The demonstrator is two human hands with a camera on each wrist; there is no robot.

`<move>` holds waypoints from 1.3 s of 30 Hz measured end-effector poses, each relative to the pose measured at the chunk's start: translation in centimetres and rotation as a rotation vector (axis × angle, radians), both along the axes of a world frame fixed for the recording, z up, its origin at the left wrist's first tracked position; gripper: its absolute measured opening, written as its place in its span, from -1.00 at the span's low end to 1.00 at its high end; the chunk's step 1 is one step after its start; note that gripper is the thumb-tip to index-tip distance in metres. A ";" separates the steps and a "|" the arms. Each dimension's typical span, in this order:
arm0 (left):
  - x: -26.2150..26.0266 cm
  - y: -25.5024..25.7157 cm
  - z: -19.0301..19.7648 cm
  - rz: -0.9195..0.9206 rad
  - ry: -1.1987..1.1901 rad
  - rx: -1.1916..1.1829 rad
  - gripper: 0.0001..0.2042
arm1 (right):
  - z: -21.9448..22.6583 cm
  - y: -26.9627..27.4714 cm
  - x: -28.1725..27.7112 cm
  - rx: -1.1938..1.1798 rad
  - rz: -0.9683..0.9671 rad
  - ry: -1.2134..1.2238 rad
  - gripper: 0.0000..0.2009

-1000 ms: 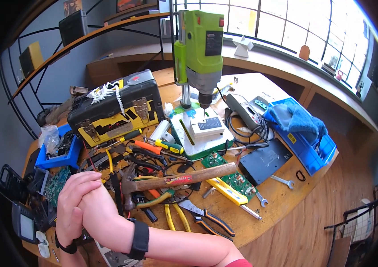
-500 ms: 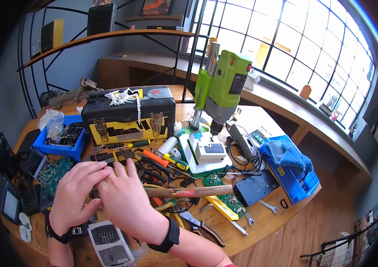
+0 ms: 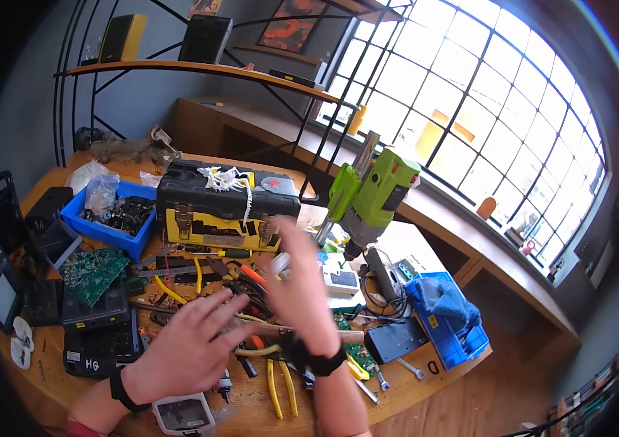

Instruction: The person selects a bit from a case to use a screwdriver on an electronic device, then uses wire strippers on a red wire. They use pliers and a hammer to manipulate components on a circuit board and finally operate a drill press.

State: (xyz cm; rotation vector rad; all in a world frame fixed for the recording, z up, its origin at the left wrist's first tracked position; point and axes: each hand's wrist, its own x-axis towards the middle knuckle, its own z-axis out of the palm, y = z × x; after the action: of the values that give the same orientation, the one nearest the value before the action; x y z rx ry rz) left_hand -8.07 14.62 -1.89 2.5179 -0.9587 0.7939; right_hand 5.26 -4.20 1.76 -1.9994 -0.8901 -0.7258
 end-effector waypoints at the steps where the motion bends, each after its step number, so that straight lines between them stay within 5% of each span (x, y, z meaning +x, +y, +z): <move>1: 0.0 -0.3 -1.1 0.028 -0.017 0.059 -0.41 | 0.3 -1.3 1.1 0.069 -0.194 -0.039 -0.46; 2: 0.0 -0.7 -1.9 0.037 -0.017 0.050 -0.41 | 0.3 -4.0 4.3 0.059 -0.238 -0.218 -0.46; 6: -0.1 -2.4 -6.1 -0.131 0.119 0.120 -0.46 | 3.6 -13.3 11.7 0.288 -0.457 -0.283 -0.58; 10: 0.1 -3.2 -9.1 -0.176 0.195 0.218 -0.50 | 7.2 -19.1 15.6 0.580 -0.236 0.273 -0.49; 12: -0.1 -3.3 -9.0 -0.153 0.205 0.247 -0.53 | 7.6 -21.0 18.1 0.522 -0.101 0.468 -0.41; 16: -0.2 -3.8 -9.5 -0.141 0.278 0.270 -0.49 | 6.5 -21.3 21.8 0.621 0.064 0.689 -0.41; 18: -0.4 -4.3 -10.2 -0.134 0.105 0.069 -0.62 | 5.4 -23.3 25.3 0.372 0.279 0.578 -0.50; 19: -0.4 -4.4 -10.3 -0.131 0.190 0.063 -0.50 | 5.7 -22.4 25.3 0.627 0.264 0.679 -0.57; 20: -0.4 -4.3 -9.8 -0.133 0.190 0.064 -0.53 | 6.6 -21.2 23.2 -0.123 -0.187 0.264 -0.57; 22: -0.3 -4.2 -9.9 -0.141 0.204 0.076 -0.52 | 6.4 -21.8 26.2 0.488 0.292 0.546 -0.60; 25: -0.3 -4.1 -10.0 -0.144 0.186 0.058 -0.52 | 7.9 -20.0 25.1 0.585 0.505 0.658 -0.65; 31: -0.7 -4.1 -8.8 -0.141 0.230 0.098 -0.53 | 6.7 -21.2 29.8 0.700 0.357 0.580 -0.63; 39: -1.4 -4.9 -8.5 -0.165 0.295 0.169 -0.55 | 4.4 -21.6 32.0 0.763 0.439 0.659 -0.58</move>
State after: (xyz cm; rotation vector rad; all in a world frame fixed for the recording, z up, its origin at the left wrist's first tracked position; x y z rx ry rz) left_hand -9.48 9.71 -10.34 2.5576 -1.1497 0.2921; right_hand 37.24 -25.85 6.13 -1.1673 -0.5023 -0.0864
